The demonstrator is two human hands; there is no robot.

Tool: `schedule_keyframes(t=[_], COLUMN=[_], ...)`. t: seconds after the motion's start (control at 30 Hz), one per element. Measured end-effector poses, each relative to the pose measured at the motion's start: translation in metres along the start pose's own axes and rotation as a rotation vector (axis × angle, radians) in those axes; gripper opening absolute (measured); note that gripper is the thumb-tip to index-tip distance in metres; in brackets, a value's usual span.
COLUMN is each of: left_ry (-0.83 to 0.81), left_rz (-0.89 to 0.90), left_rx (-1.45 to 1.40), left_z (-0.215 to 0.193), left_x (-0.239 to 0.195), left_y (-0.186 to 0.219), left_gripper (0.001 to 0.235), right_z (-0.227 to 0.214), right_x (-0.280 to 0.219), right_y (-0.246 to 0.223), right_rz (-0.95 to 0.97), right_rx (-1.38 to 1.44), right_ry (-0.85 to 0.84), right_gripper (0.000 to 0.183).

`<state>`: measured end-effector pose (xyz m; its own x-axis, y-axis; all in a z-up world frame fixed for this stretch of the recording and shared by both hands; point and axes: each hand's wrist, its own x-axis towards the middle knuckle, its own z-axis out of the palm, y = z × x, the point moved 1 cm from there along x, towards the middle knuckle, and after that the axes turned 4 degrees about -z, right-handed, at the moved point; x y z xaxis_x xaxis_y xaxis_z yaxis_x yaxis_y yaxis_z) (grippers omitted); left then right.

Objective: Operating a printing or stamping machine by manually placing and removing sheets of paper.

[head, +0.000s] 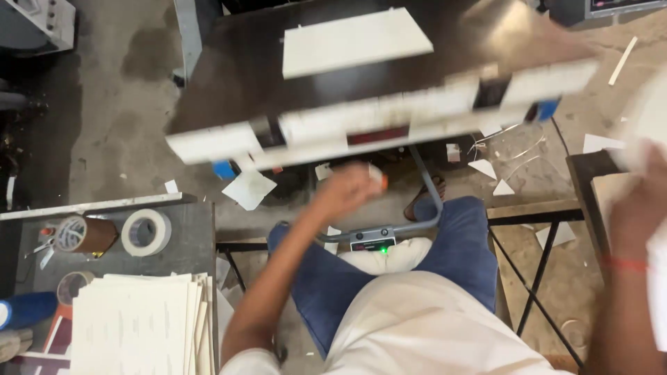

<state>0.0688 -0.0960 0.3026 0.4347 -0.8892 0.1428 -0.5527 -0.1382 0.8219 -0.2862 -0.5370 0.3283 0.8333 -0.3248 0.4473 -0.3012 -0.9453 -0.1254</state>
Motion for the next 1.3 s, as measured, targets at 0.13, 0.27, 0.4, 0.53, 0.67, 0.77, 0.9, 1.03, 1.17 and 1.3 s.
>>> schedule_keyframes(t=[0.13, 0.27, 0.4, 0.53, 0.67, 0.77, 0.9, 1.03, 1.17, 1.3], left_ry=[0.211, 0.225, 0.185, 0.357, 0.853, 1.048, 1.105, 0.779, 1.174, 1.084], left_rz=[0.025, -0.261, -0.257, -0.357, -0.524, -0.939, -1.273, -1.370, -0.913, -0.637], left_rx=[0.152, 0.752, 0.622, 0.775, 1.042, 1.276, 1.131, 1.331, 1.013, 0.400], left_z=[-0.023, 0.029, 0.037, 0.009, -0.033, -0.031, 0.013, 0.011, -0.011, 0.001], left_x=[0.063, 0.033, -0.078, -0.200, -0.330, -0.407, -0.471, -0.495, -0.452, -0.335], left_y=[-0.043, -0.074, -0.005, -0.001, 0.041, 0.085, 0.062, 0.036, 0.000, -0.094], left_gripper=[0.028, 0.070, 0.089, 0.052, 0.046, 0.045, 0.040, 0.024, 0.015, 0.021], right_z=[0.113, 0.181, 0.232, 0.268, 0.267, 0.275, 0.246, 0.153, 0.161, 0.254], right_x=[0.086, 0.133, 0.146, 0.173, 0.236, 0.306, 0.386, 0.354, 0.192, 0.004], right_y=[-0.153, -0.284, -0.304, -0.291, -0.279, -0.274, -0.287, -0.331, -0.357, -0.295], right_rz=[-0.149, -0.141, -0.240, -0.396, -0.461, -0.529, -0.441, -0.207, -0.347, -0.201], right_rx=[0.159, 0.280, 0.255, 0.234, 0.363, 0.352, 0.287, 0.575, 0.816, 0.683], right_ry=[0.105, -0.283, -0.409, -0.368, -0.377, -0.416, -0.478, -0.159, 0.174, -0.814], right_gripper=[0.062, 0.067, 0.066, 0.063, 0.044, 0.050, 0.069, 0.037, 0.025, 0.037])
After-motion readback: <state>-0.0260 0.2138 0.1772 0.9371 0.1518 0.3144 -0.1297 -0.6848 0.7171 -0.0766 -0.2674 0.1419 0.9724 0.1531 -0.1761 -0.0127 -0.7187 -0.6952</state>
